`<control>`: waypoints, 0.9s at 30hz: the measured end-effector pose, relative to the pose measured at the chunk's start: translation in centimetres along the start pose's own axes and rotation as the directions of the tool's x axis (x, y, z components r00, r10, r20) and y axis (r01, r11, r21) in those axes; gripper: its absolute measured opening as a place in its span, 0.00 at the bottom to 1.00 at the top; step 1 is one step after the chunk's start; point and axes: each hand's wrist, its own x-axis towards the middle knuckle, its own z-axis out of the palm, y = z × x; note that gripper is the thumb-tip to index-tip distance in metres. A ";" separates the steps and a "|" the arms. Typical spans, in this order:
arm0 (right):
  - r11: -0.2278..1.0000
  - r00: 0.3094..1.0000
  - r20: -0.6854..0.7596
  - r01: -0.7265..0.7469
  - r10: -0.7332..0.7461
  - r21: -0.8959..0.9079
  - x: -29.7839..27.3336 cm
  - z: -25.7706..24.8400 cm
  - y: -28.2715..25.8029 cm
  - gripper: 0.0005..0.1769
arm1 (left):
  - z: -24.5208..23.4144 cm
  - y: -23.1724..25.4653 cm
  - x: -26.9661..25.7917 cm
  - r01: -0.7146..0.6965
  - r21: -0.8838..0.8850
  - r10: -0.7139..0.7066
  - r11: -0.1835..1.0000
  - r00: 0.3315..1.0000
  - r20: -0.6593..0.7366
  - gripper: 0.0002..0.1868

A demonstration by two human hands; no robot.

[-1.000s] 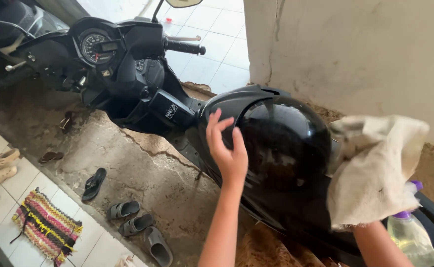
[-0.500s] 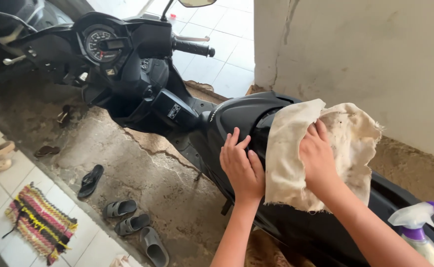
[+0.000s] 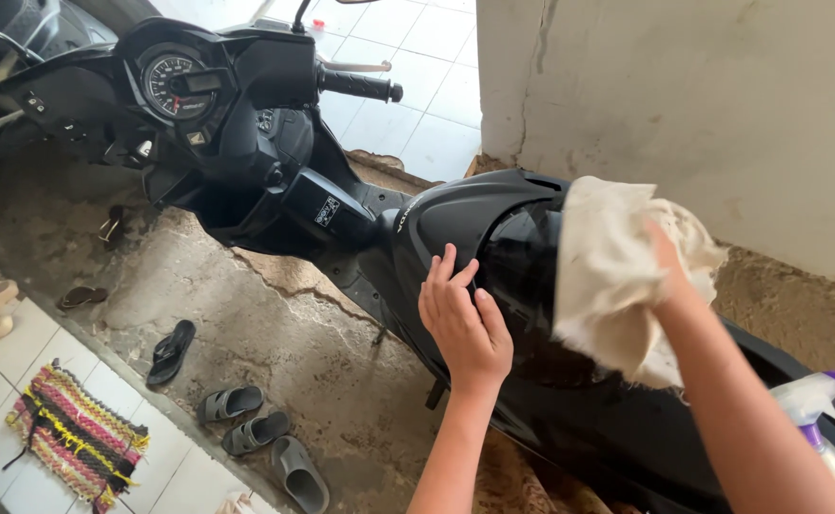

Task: Cleaning a motorcycle helmet with a spray bottle and a cloth.

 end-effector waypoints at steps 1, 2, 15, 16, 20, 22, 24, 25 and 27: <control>0.993 0.986 0.153 -0.051 0.068 -0.110 0.7 -1.7 -2.8 0.25 | 0.0 0.0 -0.1 -0.001 0.003 0.001 1.000 1.000 -0.009 0.18; 0.971 0.945 0.292 -0.082 0.147 -0.225 1.5 -3.5 -5.6 0.25 | 0.1 -0.1 -0.1 -0.003 0.005 0.003 1.000 1.000 -0.020 0.18; 0.965 0.987 0.149 -0.023 0.064 -0.262 -5.4 -3.5 -2.4 0.30 | 0.3 -0.1 0.3 -0.048 0.024 0.050 0.999 0.995 -0.087 0.17; 0.985 0.999 0.044 0.004 0.003 -0.174 -6.8 -2.3 0.1 0.31 | 0.3 -0.1 0.3 -0.048 0.024 0.049 0.999 0.995 -0.083 0.17; 0.987 0.992 -0.069 0.098 -0.108 -0.131 -8.7 -1.0 3.5 0.31 | 0.6 -0.3 0.3 -0.049 0.022 0.050 0.999 0.996 -0.080 0.16; 0.973 0.985 -0.059 0.151 -0.164 -0.174 -8.7 -1.2 2.4 0.31 | 0.6 -0.5 0.2 -0.051 0.020 0.052 0.999 0.994 -0.094 0.16; 0.956 0.975 -0.046 0.204 -0.218 -0.213 -8.5 -1.3 1.0 0.31 | 0.6 -0.6 0.2 -0.052 0.021 0.054 0.998 0.993 -0.108 0.16; 0.946 0.969 -0.039 0.230 -0.245 -0.231 -8.4 -1.2 0.1 0.31 | 0.5 -0.6 0.2 -0.061 0.014 0.062 0.998 0.991 -0.115 0.16; 0.923 0.954 -0.019 0.283 -0.298 -0.260 -8.1 -0.8 -1.9 0.31 | 0.3 -0.8 0.2 -0.069 0.013 0.070 0.998 0.989 -0.128 0.16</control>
